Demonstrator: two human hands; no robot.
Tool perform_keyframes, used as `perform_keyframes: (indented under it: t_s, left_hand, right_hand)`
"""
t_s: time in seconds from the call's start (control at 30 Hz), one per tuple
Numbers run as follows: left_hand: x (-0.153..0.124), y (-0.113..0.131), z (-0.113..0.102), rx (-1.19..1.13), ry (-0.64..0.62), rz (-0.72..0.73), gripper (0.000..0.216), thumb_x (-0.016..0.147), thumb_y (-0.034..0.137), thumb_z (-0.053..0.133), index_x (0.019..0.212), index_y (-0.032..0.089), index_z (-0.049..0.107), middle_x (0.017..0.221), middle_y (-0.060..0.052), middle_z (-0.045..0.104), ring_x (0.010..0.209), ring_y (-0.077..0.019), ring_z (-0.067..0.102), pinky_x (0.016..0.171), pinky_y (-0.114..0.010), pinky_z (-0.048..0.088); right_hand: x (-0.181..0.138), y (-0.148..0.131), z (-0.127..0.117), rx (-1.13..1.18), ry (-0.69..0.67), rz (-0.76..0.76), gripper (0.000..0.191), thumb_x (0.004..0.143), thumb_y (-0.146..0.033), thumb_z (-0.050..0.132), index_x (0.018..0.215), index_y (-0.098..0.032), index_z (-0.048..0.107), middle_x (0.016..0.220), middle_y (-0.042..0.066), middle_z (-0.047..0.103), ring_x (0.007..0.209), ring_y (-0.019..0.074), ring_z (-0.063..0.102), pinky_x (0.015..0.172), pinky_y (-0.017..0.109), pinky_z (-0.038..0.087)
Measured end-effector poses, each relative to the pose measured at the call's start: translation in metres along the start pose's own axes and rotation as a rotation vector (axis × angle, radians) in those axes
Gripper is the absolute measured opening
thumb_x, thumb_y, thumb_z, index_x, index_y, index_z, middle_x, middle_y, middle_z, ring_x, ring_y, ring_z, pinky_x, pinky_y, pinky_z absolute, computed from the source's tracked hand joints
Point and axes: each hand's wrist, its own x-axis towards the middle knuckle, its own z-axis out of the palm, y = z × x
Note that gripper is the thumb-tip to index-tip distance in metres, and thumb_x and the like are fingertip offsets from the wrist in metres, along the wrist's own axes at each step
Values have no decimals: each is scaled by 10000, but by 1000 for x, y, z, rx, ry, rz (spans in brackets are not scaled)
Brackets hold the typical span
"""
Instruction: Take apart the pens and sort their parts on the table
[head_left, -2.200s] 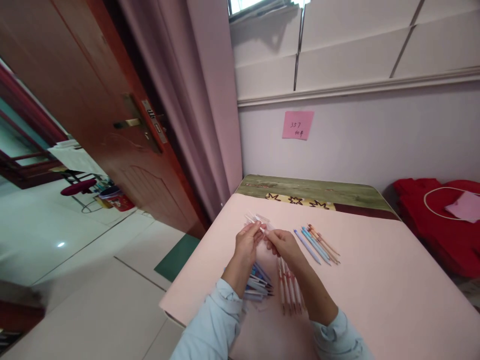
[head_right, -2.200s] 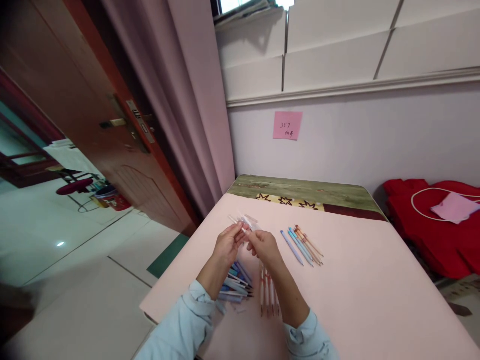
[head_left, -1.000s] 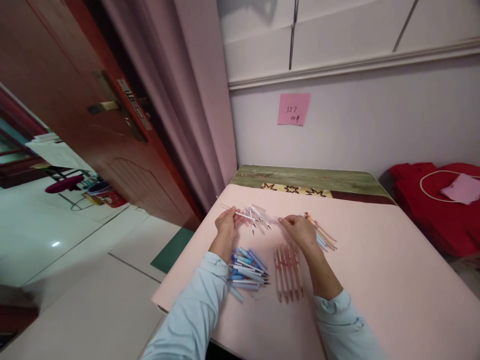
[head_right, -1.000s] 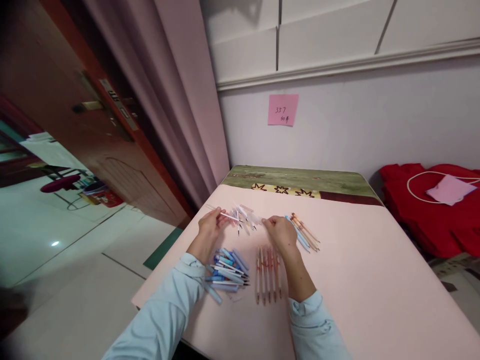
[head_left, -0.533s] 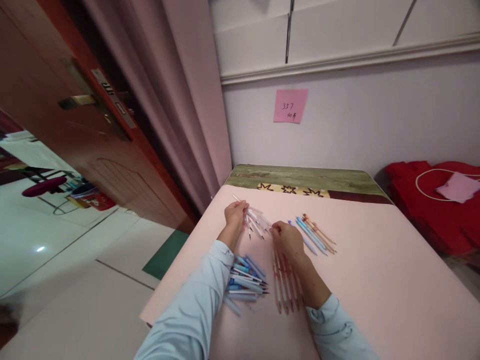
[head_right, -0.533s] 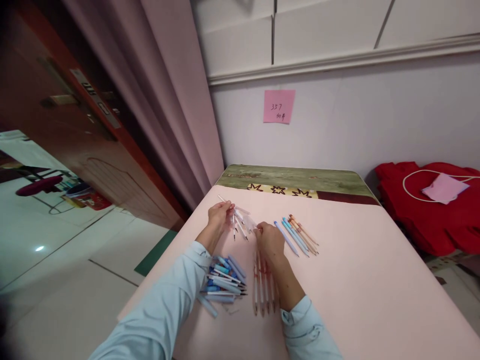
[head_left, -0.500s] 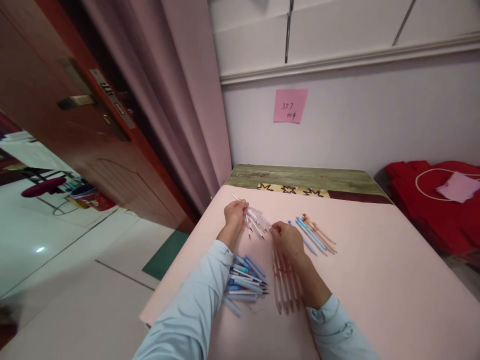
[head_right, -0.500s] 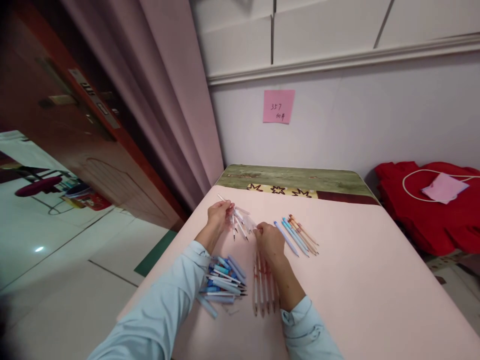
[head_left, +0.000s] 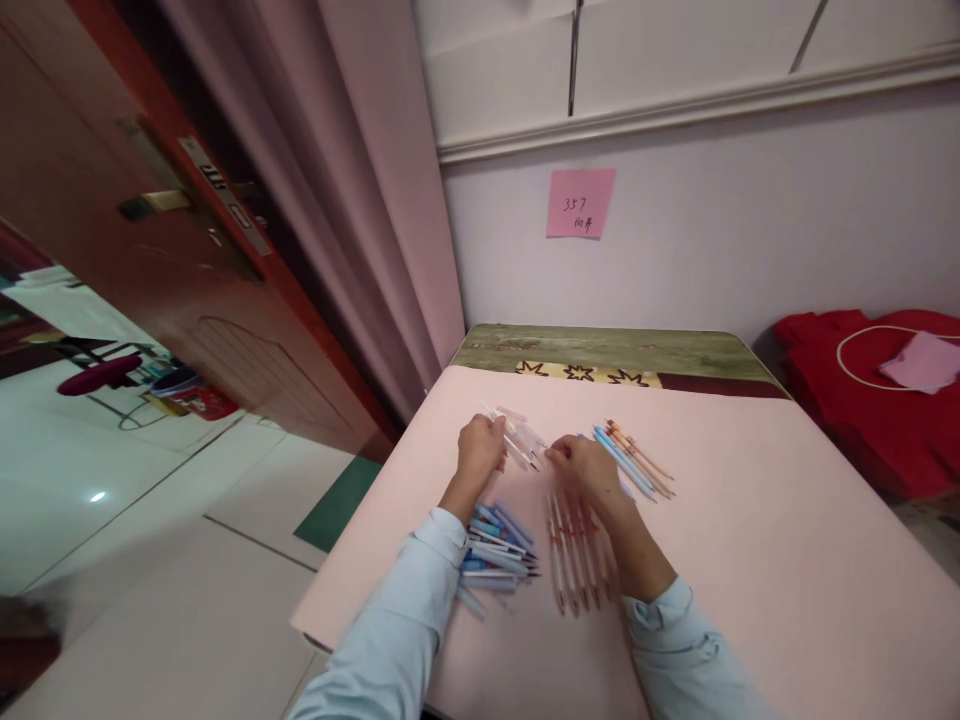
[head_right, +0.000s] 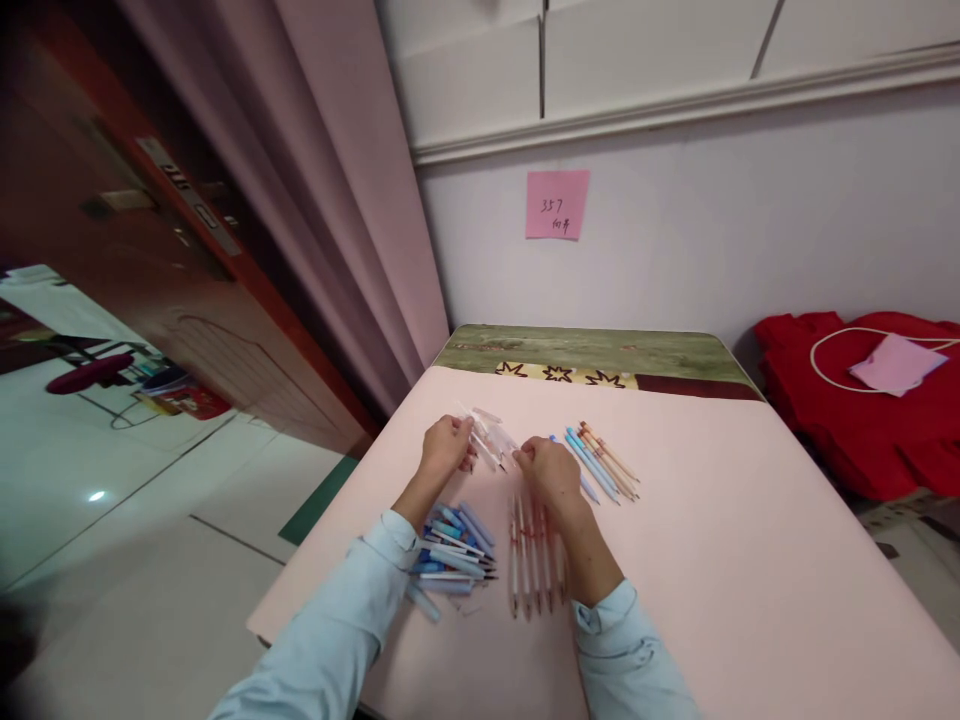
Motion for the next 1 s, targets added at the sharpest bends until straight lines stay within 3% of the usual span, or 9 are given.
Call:
perform_keyframes:
  t_s: [0.17,0.3,0.4,0.53,0.67,1.0]
  left_hand:
    - [-46,-1,-12,147,-85,77,138,782,258,650,654,209,632,503,-2,613,378,-129,482,512,-245,369]
    - [-92,-9,1,425,-224,254,150,660,187,720,547,214,626,565,-22,628,559,-172,570,627,-263,404]
    - [-113,-10,12,548,-255,273,198,600,144,723,477,217,587,567,-45,608,677,-227,611,700,-295,416]
    - [-118,-8,23,529,-189,181,320,542,113,738,382,224,484,461,-37,503,730,-270,634,744,-324,425]
    - [-115,-7,33,544,-183,123,375,502,126,757,358,226,426,396,-15,424,674,-279,635,690,-330,432]
    - [-119,-10,40,789,-290,28,45,586,188,671,608,151,656,650,-115,682,748,-254,664,624,-283,420]
  right_hand:
    - [2,16,-28,-45,65,29,228,844,-398,610,860,-226,759,815,67,745,792,208,660,664,281,389]
    - [-5,23,-58,-18,131,77,262,826,-447,611,861,-239,765,826,68,745,777,221,652,630,293,381]
    - [-12,22,-77,5,187,115,283,815,-471,608,869,-243,767,836,68,743,770,229,645,616,298,373]
    - [-19,18,-88,29,246,106,296,814,-470,599,874,-234,767,811,72,735,767,230,639,623,301,376]
    - [-20,14,-87,36,202,89,311,826,-482,585,899,-241,767,861,76,740,797,237,639,629,305,379]
    - [-24,0,-88,31,125,68,337,842,-502,565,931,-244,763,905,74,744,873,247,655,666,301,410]
